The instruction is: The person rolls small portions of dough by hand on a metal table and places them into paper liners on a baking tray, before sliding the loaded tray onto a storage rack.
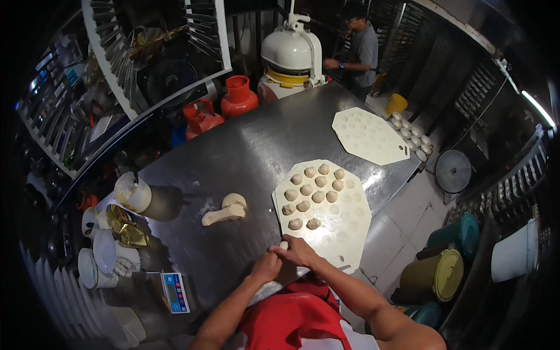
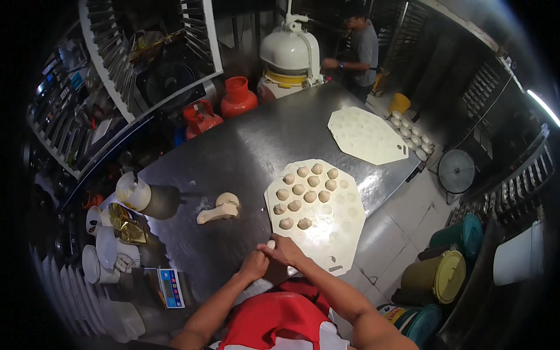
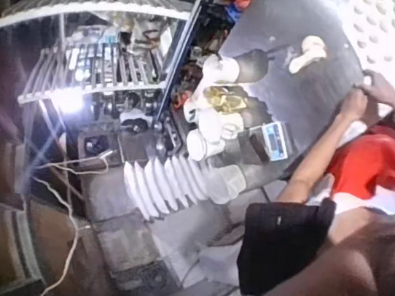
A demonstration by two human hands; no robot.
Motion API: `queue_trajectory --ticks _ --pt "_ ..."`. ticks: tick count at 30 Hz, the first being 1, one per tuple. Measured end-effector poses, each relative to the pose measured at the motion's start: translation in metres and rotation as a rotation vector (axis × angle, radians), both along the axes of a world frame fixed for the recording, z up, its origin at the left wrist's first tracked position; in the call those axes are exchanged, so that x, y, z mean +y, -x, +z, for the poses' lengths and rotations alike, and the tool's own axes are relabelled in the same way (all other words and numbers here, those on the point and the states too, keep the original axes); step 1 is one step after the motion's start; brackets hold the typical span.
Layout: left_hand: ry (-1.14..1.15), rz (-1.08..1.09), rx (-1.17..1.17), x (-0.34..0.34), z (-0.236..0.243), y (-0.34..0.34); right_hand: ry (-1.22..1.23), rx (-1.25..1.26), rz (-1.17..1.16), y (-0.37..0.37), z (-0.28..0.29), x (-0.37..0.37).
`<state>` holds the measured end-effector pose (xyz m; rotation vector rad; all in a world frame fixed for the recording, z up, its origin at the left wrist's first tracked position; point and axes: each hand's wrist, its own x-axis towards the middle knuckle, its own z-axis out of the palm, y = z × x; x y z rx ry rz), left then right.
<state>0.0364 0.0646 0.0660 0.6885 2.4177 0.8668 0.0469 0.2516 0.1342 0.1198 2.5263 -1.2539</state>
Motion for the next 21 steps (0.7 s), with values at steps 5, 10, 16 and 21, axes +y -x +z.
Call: queue_trajectory --ticks 5,10,16,21 --pt "-0.193 0.087 0.021 0.013 0.059 0.001 0.073 0.1 -0.238 -0.002 0.033 -0.014" --pt "-0.312 -0.03 0.105 0.002 -0.014 0.017 0.094 0.527 -0.083 -0.026 0.003 -0.047" --pt "-0.842 0.583 -1.092 0.003 -0.052 0.031 0.156 0.196 -0.268 -0.024 -0.027 0.063" --pt "-0.651 0.543 -1.067 0.027 -0.019 0.002 0.029 0.262 -0.501 0.013 -0.053 0.157"
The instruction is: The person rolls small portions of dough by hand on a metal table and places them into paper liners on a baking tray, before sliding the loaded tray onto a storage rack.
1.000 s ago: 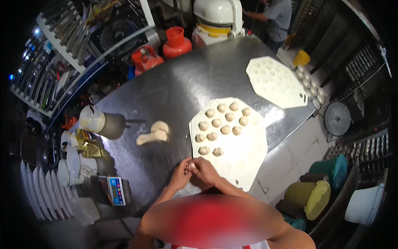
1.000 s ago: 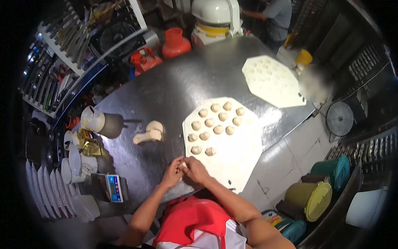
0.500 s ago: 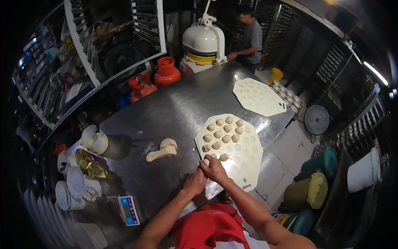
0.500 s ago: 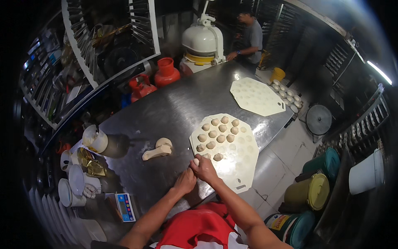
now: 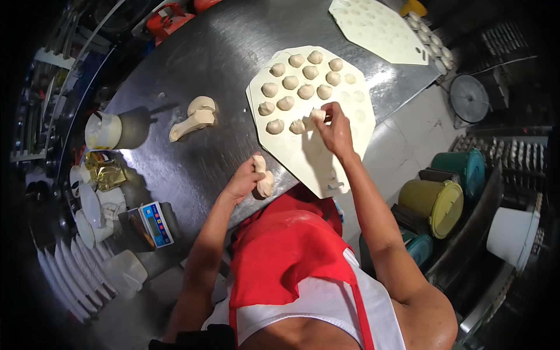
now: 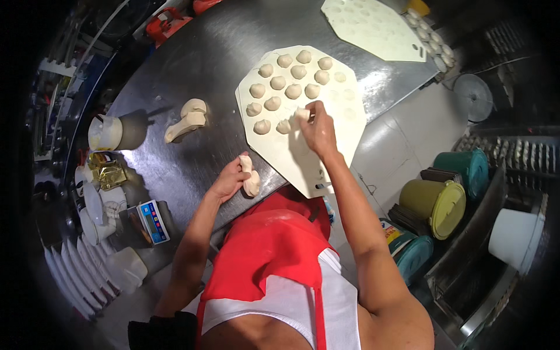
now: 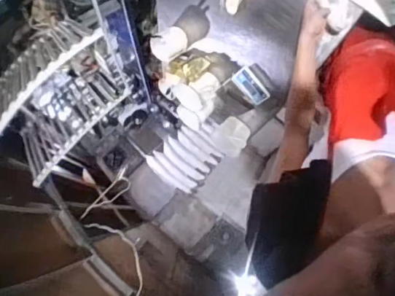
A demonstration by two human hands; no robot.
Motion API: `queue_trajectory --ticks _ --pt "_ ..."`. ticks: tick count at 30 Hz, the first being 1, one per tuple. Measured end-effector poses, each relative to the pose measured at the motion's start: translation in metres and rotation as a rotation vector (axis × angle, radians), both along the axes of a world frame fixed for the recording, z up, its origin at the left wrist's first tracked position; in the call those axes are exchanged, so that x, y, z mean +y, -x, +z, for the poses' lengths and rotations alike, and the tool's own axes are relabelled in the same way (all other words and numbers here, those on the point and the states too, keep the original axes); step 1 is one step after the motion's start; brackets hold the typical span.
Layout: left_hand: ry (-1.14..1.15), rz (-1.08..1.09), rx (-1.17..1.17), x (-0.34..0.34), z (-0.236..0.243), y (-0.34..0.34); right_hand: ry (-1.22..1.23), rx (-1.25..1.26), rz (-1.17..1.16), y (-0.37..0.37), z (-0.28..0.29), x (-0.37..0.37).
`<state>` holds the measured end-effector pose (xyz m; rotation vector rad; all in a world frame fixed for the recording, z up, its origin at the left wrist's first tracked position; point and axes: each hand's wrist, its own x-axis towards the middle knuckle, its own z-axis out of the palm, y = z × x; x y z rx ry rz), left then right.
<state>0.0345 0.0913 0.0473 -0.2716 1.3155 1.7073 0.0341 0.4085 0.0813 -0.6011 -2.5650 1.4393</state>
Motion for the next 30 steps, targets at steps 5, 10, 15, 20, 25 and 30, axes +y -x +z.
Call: queue_trajectory --ticks 5,10,15,20,25,30 --pt "0.03 -0.011 0.172 0.031 0.03 -0.001 -0.329 0.09 0.167 0.032 -0.035 0.01" --pt "0.145 -0.034 0.363 0.042 0.073 0.015 0.284 -0.098 0.356 -0.005 0.035 -0.056" --pt "0.24 -0.237 0.612 0.007 0.074 0.025 0.373 0.001 0.537 -0.004 0.085 -0.108" --pt "0.303 -0.399 0.691 -0.014 0.097 0.006 0.061 -0.123 0.294 -0.021 0.097 -0.13" --pt "0.341 -0.372 1.042 -0.044 0.092 -0.017 0.079 -0.162 0.298 -0.059 0.127 -0.18" --pt "-0.204 -0.371 0.351 -0.064 0.105 -0.01 0.145 -0.017 0.271 -0.068 0.144 -0.2"
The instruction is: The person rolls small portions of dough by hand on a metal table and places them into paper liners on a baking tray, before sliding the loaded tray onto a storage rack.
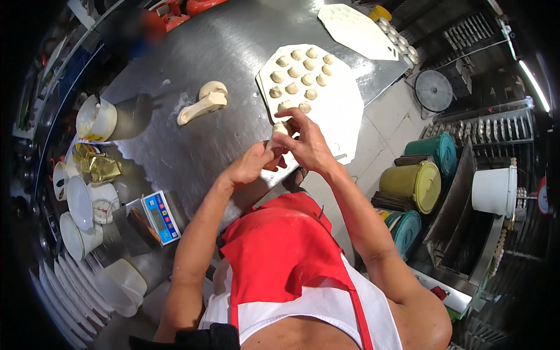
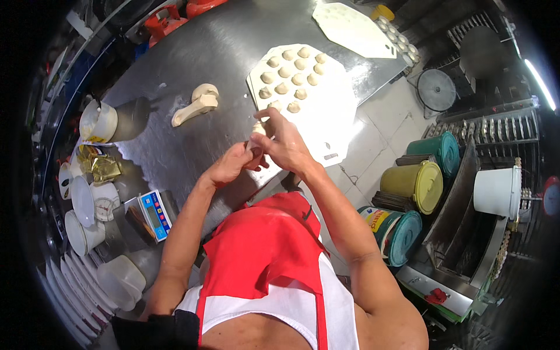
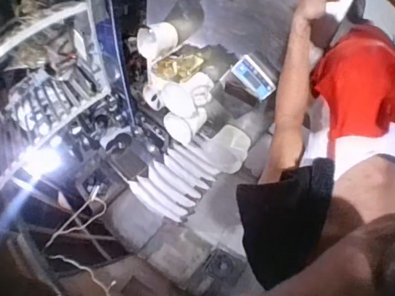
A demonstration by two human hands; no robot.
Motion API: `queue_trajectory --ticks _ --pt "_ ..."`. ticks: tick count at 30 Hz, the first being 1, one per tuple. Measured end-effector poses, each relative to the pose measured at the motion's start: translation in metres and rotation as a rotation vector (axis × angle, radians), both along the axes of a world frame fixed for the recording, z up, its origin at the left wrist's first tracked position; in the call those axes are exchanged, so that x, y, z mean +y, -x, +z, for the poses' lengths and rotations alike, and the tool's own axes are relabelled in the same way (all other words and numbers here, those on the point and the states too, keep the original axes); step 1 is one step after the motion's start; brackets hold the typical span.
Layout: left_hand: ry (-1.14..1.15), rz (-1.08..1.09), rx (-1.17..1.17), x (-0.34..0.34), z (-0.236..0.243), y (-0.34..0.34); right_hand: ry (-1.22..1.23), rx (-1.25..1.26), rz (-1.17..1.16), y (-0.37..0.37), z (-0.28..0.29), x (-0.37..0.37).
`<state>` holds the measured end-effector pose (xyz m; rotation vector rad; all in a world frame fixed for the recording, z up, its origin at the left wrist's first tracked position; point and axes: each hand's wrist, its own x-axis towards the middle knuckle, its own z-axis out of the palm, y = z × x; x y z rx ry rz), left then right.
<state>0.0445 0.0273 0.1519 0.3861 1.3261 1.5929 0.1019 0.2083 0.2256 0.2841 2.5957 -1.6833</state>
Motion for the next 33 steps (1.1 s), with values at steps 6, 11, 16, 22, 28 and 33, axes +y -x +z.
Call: queue_trajectory --ticks 6,11,16,22,28,33 --pt "0.336 0.057 0.932 0.016 0.022 -0.014 -0.091 -0.089 -0.127 -0.013 -0.009 -0.007" --pt "0.489 -0.066 1.062 0.055 0.045 -0.012 -0.173 -0.015 -0.232 0.003 -0.009 0.021" --pt "0.217 0.048 0.954 0.066 -0.076 0.024 0.134 0.168 0.091 -0.014 -0.025 0.009" --pt "0.637 0.143 0.613 0.116 -0.063 0.006 -0.29 0.102 -0.053 0.025 -0.121 0.181" --pt "0.625 0.199 0.189 0.108 -0.084 -0.009 -0.343 -0.049 -0.158 0.084 -0.159 0.258" --pt "0.578 0.28 0.202 0.115 -0.067 -0.011 -0.488 0.021 -0.182 0.08 -0.144 0.246"
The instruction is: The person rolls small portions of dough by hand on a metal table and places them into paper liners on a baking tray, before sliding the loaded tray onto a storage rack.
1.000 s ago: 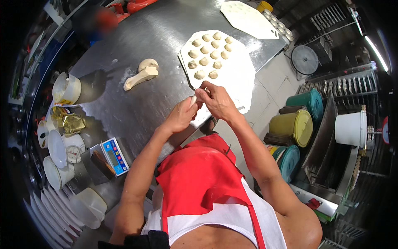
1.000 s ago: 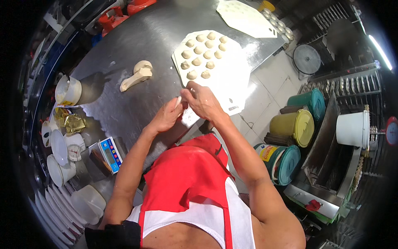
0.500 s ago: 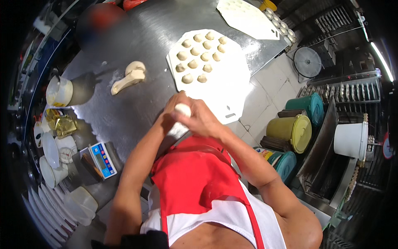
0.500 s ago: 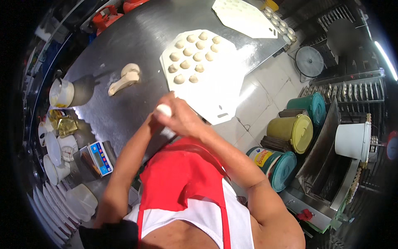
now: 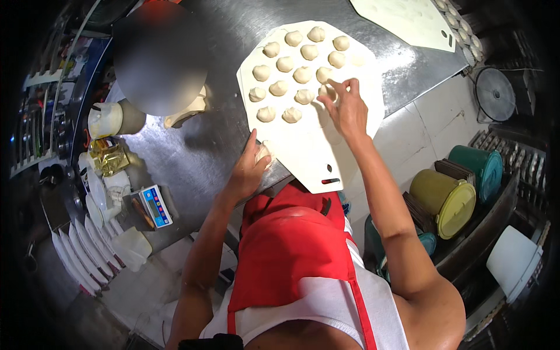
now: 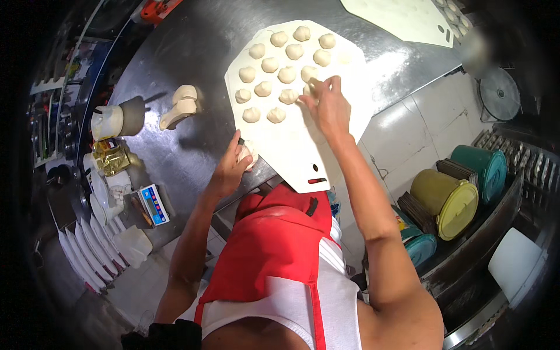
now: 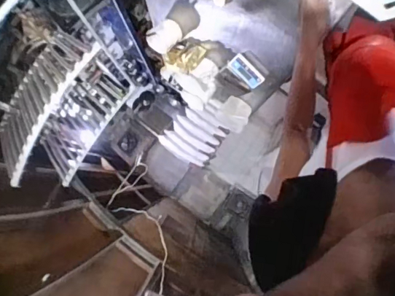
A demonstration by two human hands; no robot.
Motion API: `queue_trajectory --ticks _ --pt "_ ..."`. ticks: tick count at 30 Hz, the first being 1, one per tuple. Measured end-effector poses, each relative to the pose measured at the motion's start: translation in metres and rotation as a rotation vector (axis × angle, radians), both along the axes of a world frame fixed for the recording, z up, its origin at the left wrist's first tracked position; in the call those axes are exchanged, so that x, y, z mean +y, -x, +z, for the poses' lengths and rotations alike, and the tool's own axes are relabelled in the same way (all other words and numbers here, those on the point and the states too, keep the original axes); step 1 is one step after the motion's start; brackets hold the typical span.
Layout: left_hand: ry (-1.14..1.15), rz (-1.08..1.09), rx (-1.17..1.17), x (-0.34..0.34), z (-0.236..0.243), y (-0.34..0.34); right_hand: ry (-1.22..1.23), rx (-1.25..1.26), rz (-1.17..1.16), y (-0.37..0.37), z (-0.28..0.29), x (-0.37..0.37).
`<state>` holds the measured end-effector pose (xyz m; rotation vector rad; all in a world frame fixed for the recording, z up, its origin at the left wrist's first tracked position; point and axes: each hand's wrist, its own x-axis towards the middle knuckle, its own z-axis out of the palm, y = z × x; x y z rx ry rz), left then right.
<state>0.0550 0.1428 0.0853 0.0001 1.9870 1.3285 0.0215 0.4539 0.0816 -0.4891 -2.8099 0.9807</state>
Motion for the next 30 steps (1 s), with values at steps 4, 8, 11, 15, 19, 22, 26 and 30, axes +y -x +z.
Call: queue_trajectory --ticks 4,8,11,15,19,22,26,30 --pt "-0.146 -0.058 0.022 0.029 0.039 0.023 0.721 -0.177 0.256 -0.037 0.033 -0.064" --pt "-0.207 -0.168 0.0 -0.01 0.036 0.031 0.859 -0.097 0.342 -0.042 0.076 -0.113" --pt "-0.12 -0.34 -0.179 -0.013 0.06 0.031 0.992 -0.005 0.167 -0.046 0.078 -0.122" --pt "0.147 -0.566 0.527 -0.004 0.075 0.014 0.349 -0.224 0.247 -0.065 0.099 -0.138" --pt "0.051 -0.535 0.666 0.014 0.081 0.012 0.4 -0.075 0.019 -0.059 0.105 -0.135" --pt "0.178 -0.49 0.666 0.035 0.05 0.025 0.276 -0.011 -0.026 -0.055 0.104 -0.142" --pt "-0.089 -0.523 0.626 0.028 -0.008 0.045 0.54 0.001 0.414 -0.062 0.135 -0.168" --pt "0.283 -0.457 0.359 0.054 0.017 0.037 0.456 0.049 -0.019 -0.022 0.04 -0.025"
